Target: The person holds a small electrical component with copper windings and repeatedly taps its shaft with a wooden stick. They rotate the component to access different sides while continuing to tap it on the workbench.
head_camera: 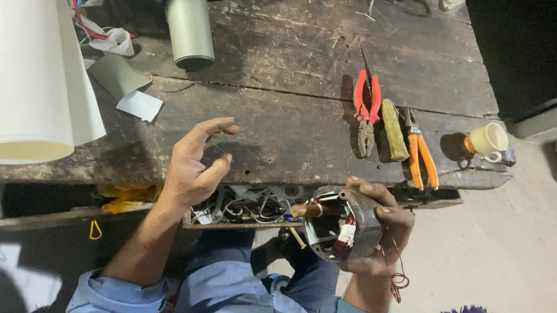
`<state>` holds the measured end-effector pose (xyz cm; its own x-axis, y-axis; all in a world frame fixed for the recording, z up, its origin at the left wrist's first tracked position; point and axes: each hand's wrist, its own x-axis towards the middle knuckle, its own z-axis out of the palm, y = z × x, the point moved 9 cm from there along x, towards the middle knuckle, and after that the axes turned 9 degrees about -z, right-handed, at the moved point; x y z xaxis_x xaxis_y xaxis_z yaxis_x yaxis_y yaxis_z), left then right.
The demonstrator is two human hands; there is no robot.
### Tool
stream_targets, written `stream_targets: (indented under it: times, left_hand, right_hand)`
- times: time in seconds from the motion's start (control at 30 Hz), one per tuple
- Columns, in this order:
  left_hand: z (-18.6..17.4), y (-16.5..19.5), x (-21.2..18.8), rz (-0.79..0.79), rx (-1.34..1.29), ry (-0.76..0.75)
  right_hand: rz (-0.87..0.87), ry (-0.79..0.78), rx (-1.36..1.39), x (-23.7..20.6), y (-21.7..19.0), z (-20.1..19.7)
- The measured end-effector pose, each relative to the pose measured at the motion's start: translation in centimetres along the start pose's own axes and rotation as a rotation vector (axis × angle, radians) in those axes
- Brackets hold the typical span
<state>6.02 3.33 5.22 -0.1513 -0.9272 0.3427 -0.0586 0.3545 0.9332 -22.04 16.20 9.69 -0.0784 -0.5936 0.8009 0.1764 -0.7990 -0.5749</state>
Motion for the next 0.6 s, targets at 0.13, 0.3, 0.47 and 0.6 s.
stream_targets:
  times: [0.13, 0.3, 0.47, 0.6]
  left_hand:
    - [0.0, 0.1, -0.1, 0.005, 0.006, 0.000]
    - [0.0, -0.2, 0.0, -0.005, -0.020, 0.003]
    - [0.0, -0.5, -0.1, -0.019, -0.068, -0.007]
    - [0.0, -0.7, 0.0, -0.017, -0.100, -0.016]
  right_hand:
    - [0.044, 0.077, 0.102, -0.8, 1.1, -0.5]
    - [0.150, 0.250, 0.381, -3.2, 5.8, -1.8]
    - [0.214, 0.431, 0.574, -5.6, 9.6, -3.8]
    - [0.230, 0.424, 0.617, -5.8, 10.1, -4.1]
